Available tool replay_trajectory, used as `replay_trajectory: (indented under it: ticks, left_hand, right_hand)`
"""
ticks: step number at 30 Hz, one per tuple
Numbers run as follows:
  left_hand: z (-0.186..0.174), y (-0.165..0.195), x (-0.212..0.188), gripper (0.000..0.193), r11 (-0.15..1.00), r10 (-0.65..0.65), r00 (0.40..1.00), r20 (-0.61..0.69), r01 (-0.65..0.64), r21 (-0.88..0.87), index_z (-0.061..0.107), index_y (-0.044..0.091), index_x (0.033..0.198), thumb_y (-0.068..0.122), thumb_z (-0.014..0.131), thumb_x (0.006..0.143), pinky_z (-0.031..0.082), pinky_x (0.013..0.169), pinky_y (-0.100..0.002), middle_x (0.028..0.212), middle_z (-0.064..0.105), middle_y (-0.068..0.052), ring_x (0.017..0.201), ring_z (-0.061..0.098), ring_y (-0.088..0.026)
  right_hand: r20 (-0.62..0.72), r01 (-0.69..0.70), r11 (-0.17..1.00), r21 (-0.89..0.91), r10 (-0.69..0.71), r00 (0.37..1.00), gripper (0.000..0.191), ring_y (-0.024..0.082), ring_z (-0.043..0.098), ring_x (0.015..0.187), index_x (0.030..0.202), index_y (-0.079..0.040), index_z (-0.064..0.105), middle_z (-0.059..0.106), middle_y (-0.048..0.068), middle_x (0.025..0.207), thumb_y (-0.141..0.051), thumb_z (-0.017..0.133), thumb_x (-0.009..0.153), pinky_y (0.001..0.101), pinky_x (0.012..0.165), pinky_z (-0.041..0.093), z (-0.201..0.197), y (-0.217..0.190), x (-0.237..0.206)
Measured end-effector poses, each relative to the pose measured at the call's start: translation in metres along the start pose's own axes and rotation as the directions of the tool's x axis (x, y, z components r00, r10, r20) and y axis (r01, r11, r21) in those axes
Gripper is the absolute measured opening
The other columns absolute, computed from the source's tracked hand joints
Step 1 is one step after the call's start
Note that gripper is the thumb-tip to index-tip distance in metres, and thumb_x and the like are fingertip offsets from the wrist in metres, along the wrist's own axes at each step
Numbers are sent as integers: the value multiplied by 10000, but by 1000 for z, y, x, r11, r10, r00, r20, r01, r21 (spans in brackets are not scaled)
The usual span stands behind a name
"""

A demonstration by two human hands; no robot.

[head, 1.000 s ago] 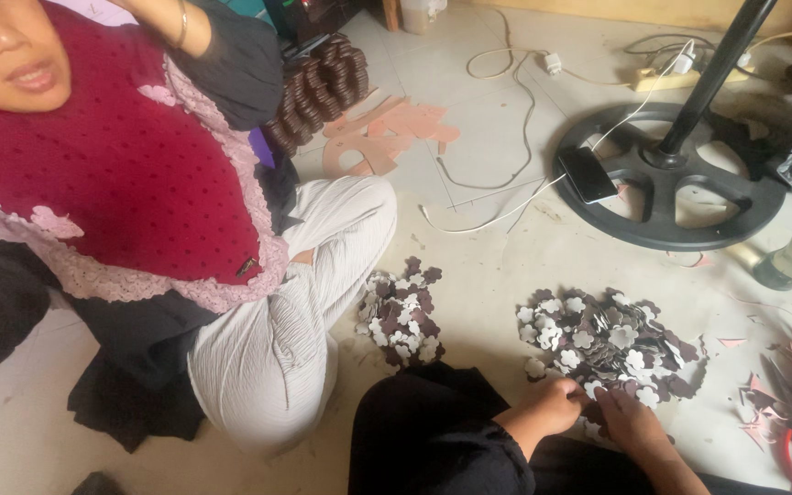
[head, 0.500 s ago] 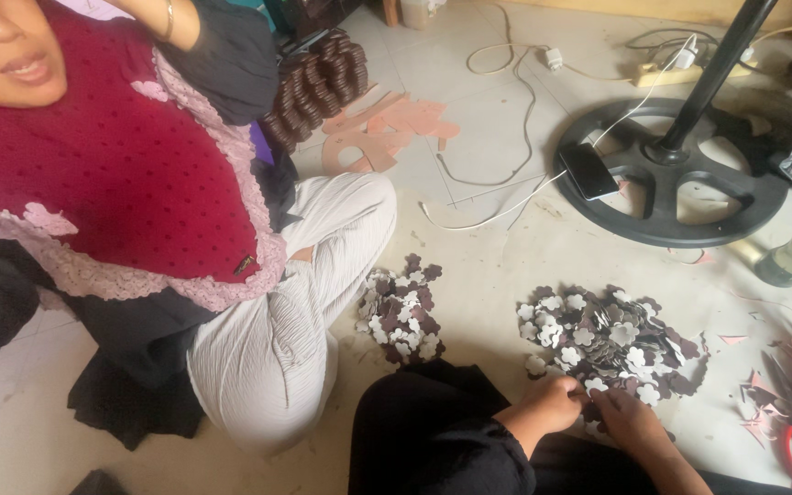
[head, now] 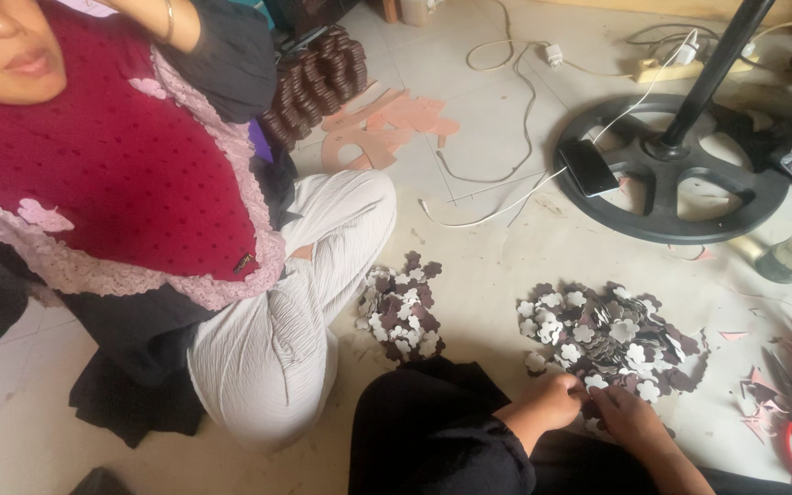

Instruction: The person sits on the floor and repeatedly picks up small flower-shaped paper cutouts, pressing them together in pairs by hand. They occasionally separate the pieces and continue assembling them into small stacks.

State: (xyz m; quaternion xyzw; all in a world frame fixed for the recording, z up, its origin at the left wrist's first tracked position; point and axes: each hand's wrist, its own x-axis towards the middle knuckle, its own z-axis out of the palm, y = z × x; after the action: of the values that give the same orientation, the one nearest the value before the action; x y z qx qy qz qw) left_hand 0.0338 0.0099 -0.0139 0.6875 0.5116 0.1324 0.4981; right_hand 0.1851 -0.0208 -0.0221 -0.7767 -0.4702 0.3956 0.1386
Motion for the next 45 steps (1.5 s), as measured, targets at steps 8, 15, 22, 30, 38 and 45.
replay_trajectory:
  ticks: [8,15,22,30,38,45]
  left_hand:
    - [-3,5,-4,315,998,-56,998,7,56,20,733,116,1152,364,673,967,539,897,-423,1110,738,-147,1037,698,-319]
    - [-1,2,-2,306,999,-43,999,4,43,21,734,113,1148,345,676,958,537,906,-423,1111,733,-155,1046,694,-320]
    - [0,1,-1,286,1000,0,1000,-2,0,8,740,90,1098,330,668,960,543,873,-423,1064,744,-154,1009,705,-322]
    - [-1,0,-1,257,1000,0,1000,17,0,-6,738,95,1081,306,669,953,541,873,-431,1078,737,-149,1018,700,-327]
    - [-2,2,-3,293,999,16,1000,0,-16,43,737,107,1122,340,667,959,532,904,-447,1121,727,-170,1067,677,-354]
    - [1,2,7,316,999,-14,999,37,13,37,734,104,1110,370,678,949,531,906,-450,1128,724,-160,1075,675,-350]
  right_hand:
    - [-20,39,997,-62,-40,999,456,279,729,805,1025,-67,770,755,138,837,-472,568,969,418,782,583,0,0,0]
    - [-21,44,996,-72,-45,999,438,275,729,802,1049,-86,781,784,149,822,-463,571,970,415,784,581,1,-2,0]
    - [6,22,999,40,-22,1000,420,270,746,755,1048,-64,775,763,130,826,-425,577,966,409,733,604,1,-2,-1]
    - [2,39,999,-28,-39,999,425,264,740,768,1054,-68,778,762,137,829,-430,569,975,407,749,595,2,0,0]
    - [24,44,999,11,-44,999,415,258,748,752,1034,-46,770,768,137,836,-406,572,973,401,731,601,1,-2,-1]
    - [50,19,998,66,-22,998,403,258,778,674,1028,-8,755,761,153,824,-369,580,983,395,681,604,1,0,7]
